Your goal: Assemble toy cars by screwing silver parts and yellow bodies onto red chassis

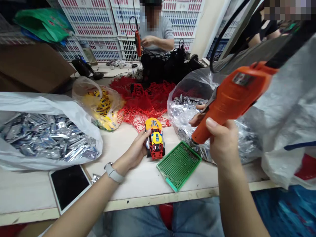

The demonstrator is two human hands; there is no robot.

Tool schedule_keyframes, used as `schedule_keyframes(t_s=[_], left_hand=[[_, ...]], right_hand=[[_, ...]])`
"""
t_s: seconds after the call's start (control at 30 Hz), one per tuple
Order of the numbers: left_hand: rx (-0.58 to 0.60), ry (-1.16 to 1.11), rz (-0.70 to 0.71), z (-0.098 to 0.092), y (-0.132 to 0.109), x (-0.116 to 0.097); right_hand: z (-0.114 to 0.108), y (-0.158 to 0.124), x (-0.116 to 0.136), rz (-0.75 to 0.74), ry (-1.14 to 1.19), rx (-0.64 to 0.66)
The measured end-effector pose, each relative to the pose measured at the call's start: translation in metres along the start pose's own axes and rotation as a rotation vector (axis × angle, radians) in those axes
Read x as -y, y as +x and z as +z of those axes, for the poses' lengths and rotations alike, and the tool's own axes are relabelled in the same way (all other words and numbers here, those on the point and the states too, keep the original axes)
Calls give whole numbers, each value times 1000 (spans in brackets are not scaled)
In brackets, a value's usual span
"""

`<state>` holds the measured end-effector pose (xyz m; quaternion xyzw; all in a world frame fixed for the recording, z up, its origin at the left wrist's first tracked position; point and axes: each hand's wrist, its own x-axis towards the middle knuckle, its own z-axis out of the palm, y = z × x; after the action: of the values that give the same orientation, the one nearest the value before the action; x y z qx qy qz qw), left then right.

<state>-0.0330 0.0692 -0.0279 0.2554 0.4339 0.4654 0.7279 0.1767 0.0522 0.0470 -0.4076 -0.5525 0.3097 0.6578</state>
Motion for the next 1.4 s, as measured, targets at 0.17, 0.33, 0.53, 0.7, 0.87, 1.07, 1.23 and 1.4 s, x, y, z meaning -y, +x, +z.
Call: schedule_keyframes(t_s=[0.17, 0.33, 0.53, 0.7, 0.87, 1.07, 1.23, 1.4], left_hand=[[-44, -14, 76, 4, -5, -8], [26, -50, 80, 6, -10, -16], [-54, -30, 80, 3, -7, -9], [-63, -29, 212, 4, -6, 0], [40, 112, 454, 0, -14, 3], [84, 389, 647, -14, -24, 9], [145, 411, 643, -12, -23, 5], [169, 436, 587, -9, -25, 1]], right_hand=[[-23, -14, -2, -7, -158, 8], [-20, -23, -13, -339, -124, -559], [-13, -26, -20, -586, -113, -877], [6, -49, -25, -263, -158, -403], [35, -68, -26, -118, -370, 159], [57, -72, -33, -46, -458, 314], [54, -70, -38, 69, -378, 240], [55, -69, -35, 128, -338, 188]])
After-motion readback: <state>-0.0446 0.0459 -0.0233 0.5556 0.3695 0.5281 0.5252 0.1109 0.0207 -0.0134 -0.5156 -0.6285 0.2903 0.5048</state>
